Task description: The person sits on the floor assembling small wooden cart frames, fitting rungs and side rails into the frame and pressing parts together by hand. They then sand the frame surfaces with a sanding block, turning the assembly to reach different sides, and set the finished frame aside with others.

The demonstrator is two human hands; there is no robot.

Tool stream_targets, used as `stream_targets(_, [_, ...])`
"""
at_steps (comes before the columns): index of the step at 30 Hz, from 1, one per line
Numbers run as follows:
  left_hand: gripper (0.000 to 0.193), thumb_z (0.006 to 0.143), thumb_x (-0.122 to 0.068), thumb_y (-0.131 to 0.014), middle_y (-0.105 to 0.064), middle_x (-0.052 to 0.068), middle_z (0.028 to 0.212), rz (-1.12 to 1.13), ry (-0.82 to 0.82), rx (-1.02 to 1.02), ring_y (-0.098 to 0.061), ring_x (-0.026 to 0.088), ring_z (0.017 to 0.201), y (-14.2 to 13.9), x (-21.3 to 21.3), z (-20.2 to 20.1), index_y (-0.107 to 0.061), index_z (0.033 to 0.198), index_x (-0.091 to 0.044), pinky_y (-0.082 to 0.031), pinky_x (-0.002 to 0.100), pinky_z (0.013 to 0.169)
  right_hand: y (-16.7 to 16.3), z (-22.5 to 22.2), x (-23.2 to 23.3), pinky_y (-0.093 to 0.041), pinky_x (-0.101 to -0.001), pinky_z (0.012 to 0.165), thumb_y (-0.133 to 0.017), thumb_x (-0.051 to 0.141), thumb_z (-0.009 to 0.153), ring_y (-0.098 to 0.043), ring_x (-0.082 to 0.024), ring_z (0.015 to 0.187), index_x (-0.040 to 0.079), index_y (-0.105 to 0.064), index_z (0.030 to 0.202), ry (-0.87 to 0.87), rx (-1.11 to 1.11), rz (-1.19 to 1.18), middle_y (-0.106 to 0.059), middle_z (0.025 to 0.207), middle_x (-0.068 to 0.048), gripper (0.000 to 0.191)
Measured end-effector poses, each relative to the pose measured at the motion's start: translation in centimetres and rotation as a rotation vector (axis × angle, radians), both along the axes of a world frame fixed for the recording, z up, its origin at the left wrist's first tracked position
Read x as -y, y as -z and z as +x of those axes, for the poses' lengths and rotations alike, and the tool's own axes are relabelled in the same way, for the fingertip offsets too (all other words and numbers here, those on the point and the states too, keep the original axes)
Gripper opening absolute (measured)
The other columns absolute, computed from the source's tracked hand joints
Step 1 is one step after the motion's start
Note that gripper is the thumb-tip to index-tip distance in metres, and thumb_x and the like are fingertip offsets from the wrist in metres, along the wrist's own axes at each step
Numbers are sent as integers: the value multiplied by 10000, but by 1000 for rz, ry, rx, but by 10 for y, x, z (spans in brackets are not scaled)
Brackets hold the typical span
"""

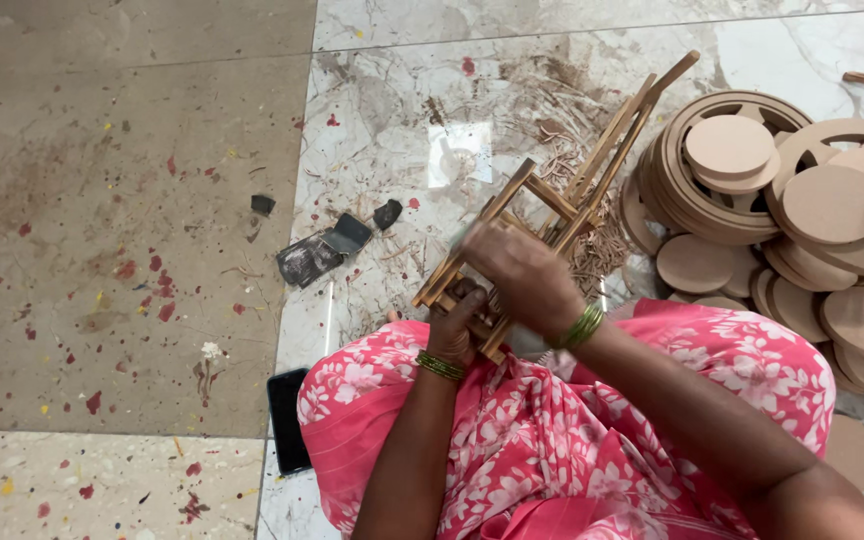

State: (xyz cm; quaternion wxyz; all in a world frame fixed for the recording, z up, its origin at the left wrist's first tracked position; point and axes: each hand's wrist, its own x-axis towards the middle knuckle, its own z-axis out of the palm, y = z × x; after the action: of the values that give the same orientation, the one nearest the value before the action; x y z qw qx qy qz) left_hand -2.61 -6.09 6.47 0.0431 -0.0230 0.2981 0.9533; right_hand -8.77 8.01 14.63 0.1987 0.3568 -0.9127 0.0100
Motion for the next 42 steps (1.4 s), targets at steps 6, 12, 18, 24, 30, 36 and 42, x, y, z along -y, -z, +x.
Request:
stream_targets(6, [267, 941, -53, -730, -652, 46, 900, -76, 16, 94, -654, 171, 763, 31, -5, 0, -576, 1157, -17, -551, 316, 652, -12, -19, -31, -403, -430, 1170, -626, 56, 950, -542, -237, 1357, 167, -651, 1341, -177, 6, -57, -618, 1439, -73, 407])
stream_targets(12, [389, 884, -79, -769, -607, 7, 817, -100, 13, 29, -621, 128, 677, 28, -5, -2, -638, 1241, -162, -541, 293, 596, -33, -15, -29, -424, -367, 1217, -555, -58, 941, -551, -144, 1400, 230, -663, 1375, 5, 94, -83, -646, 1460, 16, 532])
stream_targets(18, [288, 861, -84, -752, -611, 13, 805, -138, -7, 104, -606, 134, 659, 20, -5, -1, -639, 1125, -107, -528, 294, 575, -31, 4, -29, -478, -388, 1079, -614, 89, 973, -601, -199, 1297, 208, -706, 1237, -85, 71, -161, -691, 1362, -38, 303])
stream_targets(24, [130, 943, -48, -738, -582, 21, 801, -106, 31, -13, -590, 134, 674, 14, -4, -4, -609, 963, -55, -527, 303, 601, -21, -1, -26, -458, -318, 1193, -549, -24, 1028, -593, -129, 1403, 291, -688, 1305, -26, 53, -164, -658, 1429, 63, 441])
stream_targets(30, [204, 935, -40, -722, -573, 14, 764, -41, 29, 1, -587, 127, 647, 25, -3, -3, -605, 1077, -126, -518, 286, 586, -18, -1, -30, -426, -420, 1111, -573, 79, 948, -583, -191, 1318, 261, -706, 1275, -14, 64, -131, -664, 1371, 21, 397])
stream_targets(36, [290, 1066, -67, -708, -634, 91, 970, -88, 30, -58, -658, 202, 890, 23, -2, -12, -461, 1169, 44, -571, 339, 765, -14, 20, -5, -450, -344, 1157, -551, 54, 1076, -548, -173, 1420, 352, -649, 1343, -29, 101, -176, -651, 1451, 72, 412])
stream_targets(42, [517, 910, -111, -715, -664, 61, 1221, -151, -38, 12, -671, 147, 1065, 45, -1, -12, -543, 1394, -58, -593, 289, 841, -11, 41, 18, -425, -474, 1148, -644, 170, 916, -553, -224, 1352, 284, -625, 1357, -246, 81, -83, -626, 1431, 21, 456])
